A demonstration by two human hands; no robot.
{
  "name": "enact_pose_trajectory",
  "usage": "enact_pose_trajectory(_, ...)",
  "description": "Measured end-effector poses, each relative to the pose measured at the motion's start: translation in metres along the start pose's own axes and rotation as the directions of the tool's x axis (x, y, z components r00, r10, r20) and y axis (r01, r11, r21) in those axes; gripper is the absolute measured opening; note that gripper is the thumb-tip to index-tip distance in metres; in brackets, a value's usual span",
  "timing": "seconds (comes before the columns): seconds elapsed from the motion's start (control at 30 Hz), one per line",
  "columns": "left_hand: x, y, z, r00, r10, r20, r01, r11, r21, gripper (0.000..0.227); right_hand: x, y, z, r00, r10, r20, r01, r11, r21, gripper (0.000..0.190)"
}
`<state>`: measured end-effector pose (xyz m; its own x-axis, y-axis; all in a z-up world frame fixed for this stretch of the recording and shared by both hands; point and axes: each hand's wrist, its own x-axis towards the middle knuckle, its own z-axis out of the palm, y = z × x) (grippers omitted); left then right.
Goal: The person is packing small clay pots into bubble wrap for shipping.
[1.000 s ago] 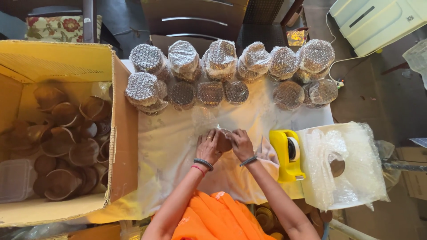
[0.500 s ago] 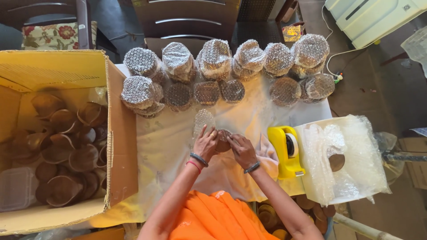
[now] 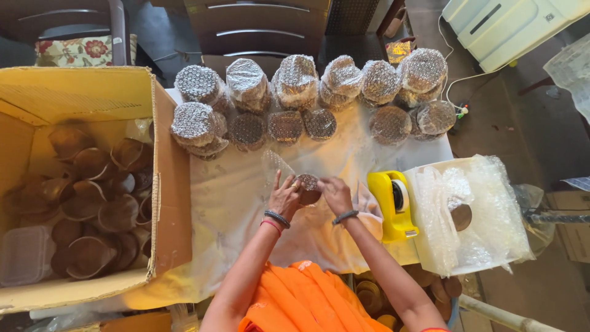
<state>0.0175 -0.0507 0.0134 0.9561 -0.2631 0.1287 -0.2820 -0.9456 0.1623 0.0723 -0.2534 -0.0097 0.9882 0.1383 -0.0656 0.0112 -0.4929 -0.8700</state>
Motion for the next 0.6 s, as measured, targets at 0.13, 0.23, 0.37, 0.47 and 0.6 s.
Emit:
enact_pose_trajectory(0.13, 0.003, 0.001, -0.011, 1.000, -0.011, 0.028, 0.010, 1.000, 0.028, 0.077, 0.022, 0.010, 0.013, 0.997, 0.003, -0.083, -0.016, 0.988, -0.156, 0.058)
enact_pose_trajectory(0.23, 0.004, 0.001, -0.009, 0.998, -0.014, 0.055, 0.013, 1.000, 0.022, 0.077, 0.027, 0.038, 0.020, 0.976, 0.193, 0.098, -0.202, 0.976, 0.087, 0.064)
enact_pose_trajectory(0.37, 0.002, 0.000, -0.003, 0.999, -0.021, 0.036, 0.021, 1.000, 0.003, 0.075, 0.023, 0.016, 0.014, 0.979, 0.173, 0.111, -0.170, 0.985, -0.035, 0.059)
enact_pose_trajectory(0.47, 0.004, 0.001, -0.011, 0.999, -0.015, 0.036, 0.014, 1.000, 0.008, 0.073, 0.022, 0.006, 0.012, 0.985, 0.124, 0.116, -0.109, 0.986, -0.128, 0.054)
enact_pose_trajectory(0.6, 0.004, 0.002, -0.020, 0.999, -0.007, 0.048, 0.008, 1.000, -0.025, 0.065, 0.022, 0.004, 0.012, 0.993, 0.058, 0.100, -0.037, 0.979, -0.200, 0.051)
